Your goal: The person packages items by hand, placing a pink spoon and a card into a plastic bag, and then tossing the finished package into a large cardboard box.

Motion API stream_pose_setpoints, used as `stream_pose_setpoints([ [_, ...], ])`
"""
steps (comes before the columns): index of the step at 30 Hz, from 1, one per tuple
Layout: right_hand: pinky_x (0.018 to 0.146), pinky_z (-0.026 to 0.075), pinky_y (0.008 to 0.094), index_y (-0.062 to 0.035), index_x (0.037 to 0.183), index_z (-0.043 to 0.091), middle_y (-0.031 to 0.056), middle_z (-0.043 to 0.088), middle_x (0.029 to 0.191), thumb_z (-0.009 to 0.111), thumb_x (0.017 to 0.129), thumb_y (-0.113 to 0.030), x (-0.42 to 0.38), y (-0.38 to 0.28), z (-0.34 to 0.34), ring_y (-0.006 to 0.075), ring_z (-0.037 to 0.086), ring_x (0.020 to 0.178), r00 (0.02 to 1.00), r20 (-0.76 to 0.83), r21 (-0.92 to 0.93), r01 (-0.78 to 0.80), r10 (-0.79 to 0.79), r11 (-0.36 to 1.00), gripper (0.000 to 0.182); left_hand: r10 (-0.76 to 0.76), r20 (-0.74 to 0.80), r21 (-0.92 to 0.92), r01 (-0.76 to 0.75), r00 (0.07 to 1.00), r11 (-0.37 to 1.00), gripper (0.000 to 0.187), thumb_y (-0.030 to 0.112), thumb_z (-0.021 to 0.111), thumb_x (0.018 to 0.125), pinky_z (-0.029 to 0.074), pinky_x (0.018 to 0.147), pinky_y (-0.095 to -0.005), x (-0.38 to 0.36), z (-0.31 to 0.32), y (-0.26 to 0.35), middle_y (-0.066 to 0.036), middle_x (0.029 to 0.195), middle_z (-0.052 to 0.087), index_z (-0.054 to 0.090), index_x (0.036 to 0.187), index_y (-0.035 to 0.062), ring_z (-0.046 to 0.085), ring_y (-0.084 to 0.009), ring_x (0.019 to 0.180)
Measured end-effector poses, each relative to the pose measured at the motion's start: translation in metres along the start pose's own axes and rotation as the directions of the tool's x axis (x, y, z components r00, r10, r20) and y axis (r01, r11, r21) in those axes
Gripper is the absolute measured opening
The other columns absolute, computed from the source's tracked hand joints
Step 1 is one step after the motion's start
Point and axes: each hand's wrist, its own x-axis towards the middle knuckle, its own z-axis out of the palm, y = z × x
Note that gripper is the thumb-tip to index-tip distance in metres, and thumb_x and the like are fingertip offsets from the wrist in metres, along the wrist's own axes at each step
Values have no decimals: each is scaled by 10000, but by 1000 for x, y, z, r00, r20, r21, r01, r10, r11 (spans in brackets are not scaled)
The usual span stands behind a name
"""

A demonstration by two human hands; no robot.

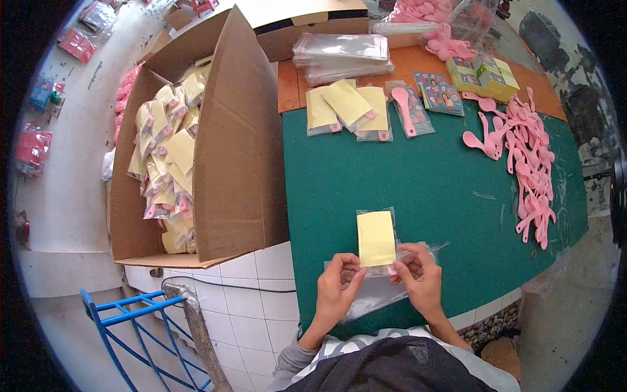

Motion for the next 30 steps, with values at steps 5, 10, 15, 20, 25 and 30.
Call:
stream_pose_setpoints([
  [5, 614, 536, 252, -2, 1168, 557, 110, 653, 824, 585, 852, -21, 0, -5, -8, 137, 650, 697, 993, 115, -67, 48, -41, 997, 317, 29, 178, 61, -40, 984, 997, 435, -3, 604, 830, 497, 644, -223, 5, -16, 19, -80, 1020, 551, 498, 1251, 10, 554, -96, 830],
  [10, 711, 532, 309, -19, 1216, 501, 117, 640, 1000, 588, 817, -1, 39, -37, -25, 191, 656, 818, 854, 133, -249, 520, -503, 817, 409, 388, 278, 318, -465, 879, 826, 494, -2, 586, 831, 534, 686, -264, 54, -34, 78, -158, 1185, 508, 446, 1305, 8, 574, -180, 905],
  [15, 909, 408, 395, -22, 1233, 468, 180, 544, 1148, 525, 843, -56, 159, -42, -139, 334, 520, 1041, 749, 117, -886, 376, -652, 273, 396, 532, 186, 587, -528, 826, 614, 437, 180, 608, 845, 425, 916, -413, 123, -32, 60, -226, 1174, 511, 480, 1210, -23, 530, -380, 1033],
  [20, 846, 407, 391, 3, 1136, 527, 189, 536, 1013, 524, 840, -34, 197, 1, -218, 343, 509, 952, 806, 138, -948, 275, -575, 159, 298, 311, 507, 426, -547, 804, 720, 334, 237, 720, 750, 487, 713, -382, 54, 12, 17, -139, 907, 533, 592, 985, 39, 579, -300, 836],
  [25, 786, 424, 379, 21, 999, 548, 174, 525, 943, 547, 823, -20, 160, 1, -209, 323, 519, 895, 875, 98, -898, 284, -475, 336, 181, 365, 478, 480, -585, 799, 654, 305, 167, 700, 752, 480, 667, -400, 45, 27, 11, -127, 873, 518, 571, 997, 38, 572, -278, 796],
  [30, 735, 432, 375, 11, 970, 534, 155, 516, 920, 540, 829, -21, 121, -20, -165, 317, 537, 822, 828, 70, -890, 304, -557, 340, 144, 311, 419, 293, -451, 853, 843, 199, 94, 669, 777, 516, 651, -340, 50, 21, 13, -113, 851, 614, 571, 937, 26, 638, -241, 774],
])
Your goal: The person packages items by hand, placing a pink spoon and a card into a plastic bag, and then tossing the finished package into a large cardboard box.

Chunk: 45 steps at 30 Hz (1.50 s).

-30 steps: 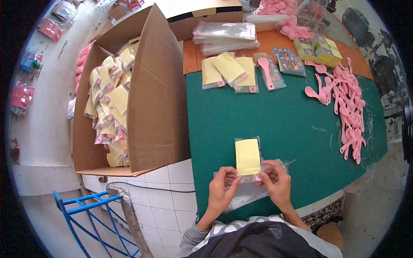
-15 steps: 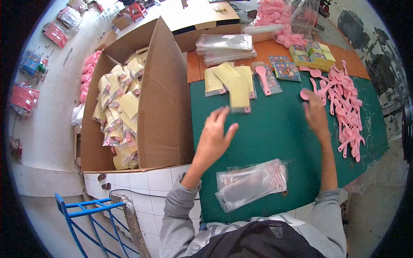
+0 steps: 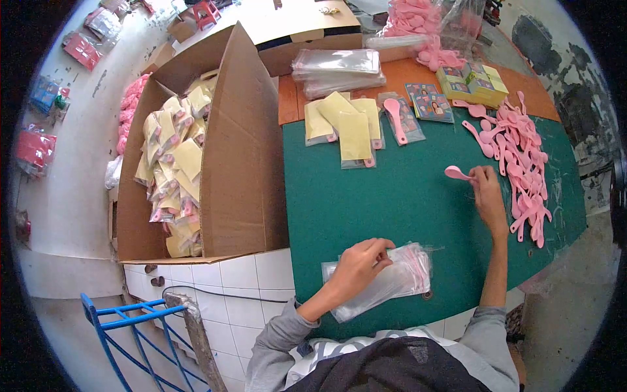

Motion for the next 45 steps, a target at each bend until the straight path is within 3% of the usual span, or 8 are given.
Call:
stream_pose_setpoints([
  [2, 695, 442, 365, 0, 990, 542, 145, 517, 922, 539, 836, -34, -11, -33, -12, 290, 547, 793, 999, -18, 216, -23, 27, 976, 157, -70, -19, -83, 68, 997, 994, 173, 78, 664, 782, 528, 669, -321, -2, -4, 3, -113, 874, 647, 582, 922, 19, 656, -234, 798],
  [4, 611, 458, 323, -17, 1009, 592, 140, 524, 946, 536, 834, -5, -22, -75, -36, 222, 557, 703, 968, 247, 498, -171, 50, 850, 184, -113, -8, -67, 113, 994, 991, 159, 67, 660, 786, 536, 701, -311, -2, -8, 4, -117, 912, 669, 597, 921, 11, 665, -233, 836],
  [7, 632, 483, 322, -54, 1023, 635, 119, 546, 899, 582, 811, -5, -41, -100, -42, 196, 588, 788, 897, 365, 560, 2, -249, 828, 224, -22, -47, -78, 18, 999, 997, 176, 39, 655, 784, 538, 726, -309, -3, -8, -2, -107, 921, 675, 612, 952, 7, 667, -223, 836],
  [14, 611, 494, 264, -9, 940, 623, 81, 628, 819, 581, 836, -4, -48, -113, -34, 135, 619, 702, 949, 282, 589, -290, 145, 755, 112, -266, 50, -438, 260, 963, 860, 205, 41, 651, 814, 535, 765, -280, -2, -22, 0, -119, 922, 676, 584, 997, -23, 661, -161, 854],
  [26, 628, 474, 247, -11, 880, 606, 84, 630, 804, 625, 798, 41, -47, -132, -16, 135, 606, 719, 958, -268, 721, 130, 101, 681, 99, -315, 166, -633, 346, 934, 693, 348, 73, 706, 782, 523, 714, -254, -5, -32, 4, -105, 836, 681, 542, 1079, -1, 655, -136, 788],
  [35, 641, 489, 255, -24, 861, 622, 90, 640, 796, 661, 758, 34, -46, -134, -12, 158, 631, 735, 994, -98, 787, 108, -50, 607, 124, -284, 144, -651, 306, 948, 694, 371, 87, 703, 788, 517, 788, -269, 0, -33, 10, -116, 969, 657, 533, 1103, -10, 638, -154, 905],
  [41, 707, 514, 289, -4, 1095, 501, 112, 644, 857, 693, 761, -21, -42, -147, -17, 171, 660, 813, 988, 54, 773, 48, -141, 633, 385, -124, 36, -707, 114, 992, 698, 365, 121, 631, 854, 494, 880, -293, 11, -28, 18, -130, 1076, 625, 514, 1167, -25, 607, -175, 1001],
  [45, 700, 519, 292, 7, 1112, 447, 116, 638, 899, 704, 765, -45, -35, -135, -17, 187, 662, 818, 989, -98, 712, 150, -115, 686, 434, -130, 104, -624, 166, 986, 764, 300, 160, 525, 928, 488, 872, -289, 14, -36, 13, -95, 1010, 644, 548, 1151, -39, 602, -151, 967],
])
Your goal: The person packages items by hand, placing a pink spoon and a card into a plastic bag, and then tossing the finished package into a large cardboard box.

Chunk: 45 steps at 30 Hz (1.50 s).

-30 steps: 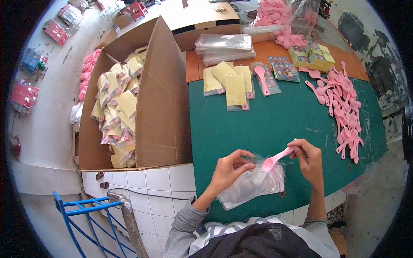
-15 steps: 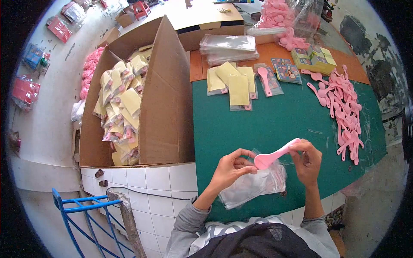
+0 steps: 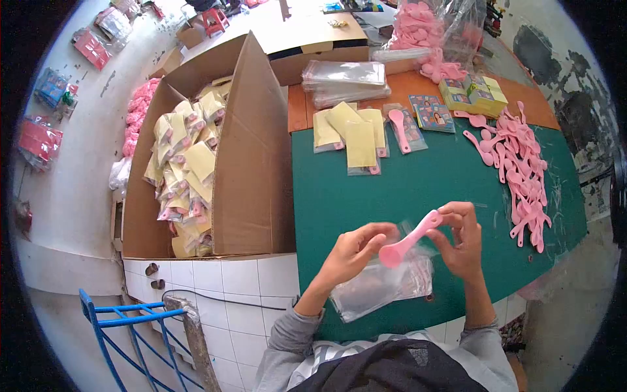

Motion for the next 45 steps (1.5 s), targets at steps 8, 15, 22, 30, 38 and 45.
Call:
stream_pose_setpoints([
  [8, 796, 491, 343, -22, 917, 581, 144, 615, 969, 604, 867, -331, 53, -20, -9, 233, 599, 957, 867, 352, -76, 401, -352, 913, 313, 96, -80, -107, -104, 992, 989, 297, 211, 430, 978, 494, 730, -250, 11, 0, 22, -99, 928, 651, 584, 1042, -34, 612, -127, 834],
  [15, 808, 464, 385, 27, 1004, 616, 184, 596, 1022, 535, 863, -433, 182, 159, -60, 301, 578, 915, 997, -45, -603, -73, 58, 794, 489, 291, -133, -223, -314, 948, 923, 294, 181, 400, 984, 519, 761, -280, 10, -7, 23, -182, 969, 654, 551, 1056, -60, 639, -200, 869],
  [22, 771, 458, 438, 36, 919, 598, 234, 533, 1076, 649, 788, -295, 182, 204, -47, 379, 571, 877, 886, -451, -761, -444, 106, 473, 360, 176, -216, -171, -215, 960, 962, 303, 189, 396, 985, 525, 771, -278, 5, -17, 29, -179, 958, 655, 544, 1068, -62, 646, -201, 871],
  [30, 521, 483, 272, 15, 1024, 558, 88, 599, 760, 591, 831, -47, 133, 83, -34, 152, 609, 653, 962, -193, 5, -196, 193, 981, 206, 114, -196, -156, -146, 974, 977, 315, 216, 396, 986, 539, 733, -275, 16, -30, 14, -183, 944, 656, 553, 1054, -48, 655, -199, 835],
  [38, 565, 507, 272, 9, 944, 547, 86, 598, 803, 611, 803, 0, 73, -22, -27, 141, 631, 690, 988, 157, -102, 26, -9, 994, 155, 115, -44, -8, -115, 992, 993, 274, 192, 443, 971, 531, 683, -265, 26, -23, 27, -153, 882, 664, 551, 1032, -52, 650, -180, 794],
  [45, 634, 506, 323, 2, 849, 516, 113, 581, 780, 641, 740, -25, 70, -30, -27, 243, 620, 694, 912, 411, -258, 124, -7, 958, 168, 222, -50, 394, -185, 974, 900, 249, 167, 502, 939, 490, 641, -248, 26, -10, 17, -96, 777, 632, 585, 1077, -23, 562, -81, 675],
])
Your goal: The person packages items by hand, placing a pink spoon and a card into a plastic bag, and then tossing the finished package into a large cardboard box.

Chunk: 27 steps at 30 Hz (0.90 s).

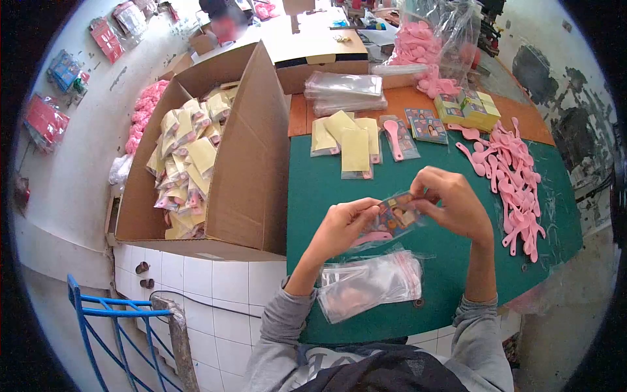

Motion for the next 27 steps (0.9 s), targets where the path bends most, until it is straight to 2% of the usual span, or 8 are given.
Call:
stream_pose_setpoints([
  [3, 684, 503, 377, -6, 849, 514, 123, 582, 819, 621, 777, -113, 4, 5, 6, 318, 611, 741, 965, 262, -141, 19, 19, 990, 168, 83, -37, 148, -77, 996, 986, 291, 170, 548, 907, 486, 606, -282, -2, 9, 3, -149, 715, 631, 576, 1151, 14, 579, -105, 619],
  [9, 709, 496, 429, -36, 980, 590, 166, 603, 809, 593, 771, -138, -4, 13, 34, 343, 614, 825, 976, 187, -259, 159, -112, 953, 232, 111, -160, 381, -43, 981, 924, 494, 232, 565, 898, 476, 581, -285, -11, 15, -3, -132, 705, 658, 415, 1347, 90, 636, -167, 599],
  [11, 696, 500, 414, -38, 949, 622, 164, 625, 805, 601, 758, -123, -3, 17, 35, 349, 618, 811, 954, 275, -142, 160, -116, 977, 210, 146, -190, 469, -41, 971, 882, 553, 273, 582, 887, 484, 579, -291, -11, 16, -12, -140, 713, 668, 375, 1370, 101, 657, -203, 602],
  [17, 582, 473, 313, -20, 777, 641, 104, 630, 704, 666, 699, -92, 8, 33, 24, 195, 620, 639, 993, 97, 132, -78, 66, 988, 108, 126, -102, 239, -99, 987, 966, 593, 284, 631, 859, 515, 646, -293, -9, -1, -27, -118, 786, 684, 375, 1353, 78, 656, -151, 696],
  [19, 512, 419, 255, -10, 691, 592, 35, 574, 628, 707, 678, -99, 12, 42, 20, 83, 519, 563, 998, 3, 201, -57, 57, 978, 145, 162, -159, -26, -168, 974, 985, 582, 212, 649, 849, 518, 652, -282, -8, -4, -38, -106, 861, 675, 378, 1344, 68, 646, -143, 748],
  [22, 485, 402, 233, -30, 641, 566, -3, 554, 626, 711, 713, -120, 13, 48, 21, 75, 497, 550, 985, -25, 281, -159, 173, 946, 186, 127, -250, -286, -198, 960, 938, 571, 102, 656, 834, 515, 641, -249, -6, -7, -46, -96, 942, 654, 381, 1332, 61, 632, -130, 795],
  [25, 459, 384, 212, -46, 651, 577, -10, 562, 636, 714, 739, -144, 14, 52, 22, 52, 494, 555, 962, 211, 583, -268, 176, 767, 191, 29, -294, -339, -133, 955, 931, 554, 45, 646, 829, 508, 614, -219, -6, -9, -44, -90, 954, 650, 389, 1320, 59, 625, -109, 786],
  [27, 459, 378, 206, -46, 656, 575, -15, 556, 625, 712, 749, -146, 12, 46, 16, 42, 485, 557, 943, 200, 540, -333, 266, 773, 194, -20, -277, -322, -73, 961, 944, 547, 34, 643, 828, 505, 599, -211, -8, -10, -40, -86, 947, 652, 394, 1314, 59, 622, -99, 769],
])
